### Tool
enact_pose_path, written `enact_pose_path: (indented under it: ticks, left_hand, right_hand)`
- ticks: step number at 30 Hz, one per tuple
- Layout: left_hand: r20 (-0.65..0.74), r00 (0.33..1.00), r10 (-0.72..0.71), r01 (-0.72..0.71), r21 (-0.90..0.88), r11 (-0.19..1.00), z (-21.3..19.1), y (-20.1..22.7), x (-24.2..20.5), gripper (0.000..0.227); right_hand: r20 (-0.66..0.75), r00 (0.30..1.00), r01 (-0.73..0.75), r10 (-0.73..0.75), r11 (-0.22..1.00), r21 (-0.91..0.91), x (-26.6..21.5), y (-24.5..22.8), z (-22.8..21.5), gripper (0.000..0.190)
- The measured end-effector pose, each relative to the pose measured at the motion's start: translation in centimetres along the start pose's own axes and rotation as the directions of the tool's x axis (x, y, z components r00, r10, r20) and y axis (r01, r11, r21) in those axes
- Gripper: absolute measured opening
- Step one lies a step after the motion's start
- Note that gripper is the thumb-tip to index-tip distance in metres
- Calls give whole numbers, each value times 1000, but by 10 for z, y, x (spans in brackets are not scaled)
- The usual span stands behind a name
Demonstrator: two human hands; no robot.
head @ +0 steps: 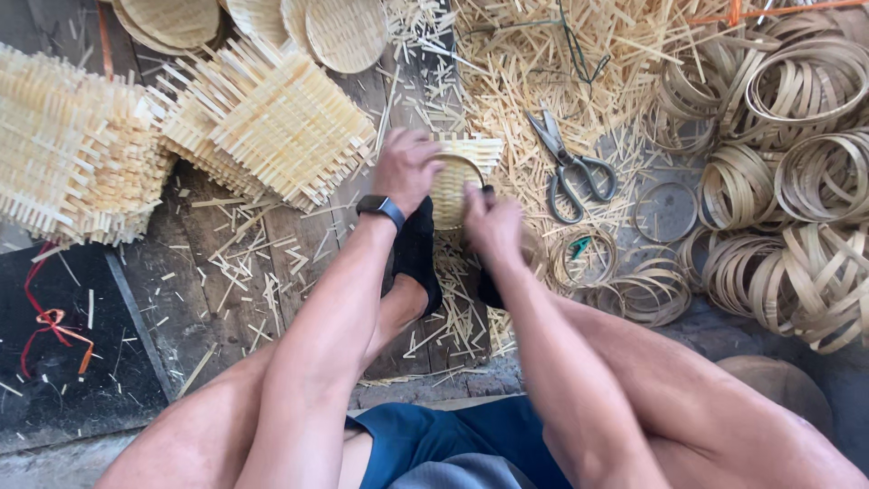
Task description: The person weaves thin bamboo strips into a circular tray base and uses shears to trim the excess strips around the edges.
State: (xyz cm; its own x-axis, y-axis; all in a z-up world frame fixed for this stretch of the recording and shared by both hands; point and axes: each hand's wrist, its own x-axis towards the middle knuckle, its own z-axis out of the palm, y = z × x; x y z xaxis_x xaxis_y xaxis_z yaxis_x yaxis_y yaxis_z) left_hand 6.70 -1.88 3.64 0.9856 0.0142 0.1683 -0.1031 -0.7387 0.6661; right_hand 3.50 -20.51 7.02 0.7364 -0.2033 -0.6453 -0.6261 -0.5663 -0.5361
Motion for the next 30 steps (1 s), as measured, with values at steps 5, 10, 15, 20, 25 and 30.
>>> enact_pose_path:
  ticks: [5,10,15,20,25,30]
  left_hand:
    - [16,999,52,-50,-121,991,26,1,6,22]
    - [88,992,-89,104,-181,978,52,-18,5,16]
    - [257,875,-411,484,-423,766,50,-21,13,22]
    - [365,762,-534,641,-537,548,48,-23,16,33]
    - [447,684,-577,727,-490,482,64,-38,19,38]
    - [346,871,-348,489,-566,663,53,-44,5,34]
  right_hand:
    - [71,985,-173,159,866,470,-23,43,74,42]
    - [-164,985,112,-50,911,397,-17,64,94,37]
    - [-74,989,137,-125,971,196,-28,30,41,44]
    - [-306,933,238,-191,963,124,21,-20,-11,28]
    - [-148,979,156,-140,982,107,44,-18,-19,31]
    - [-246,897,377,-368,926,-13,58,-32,-115,25]
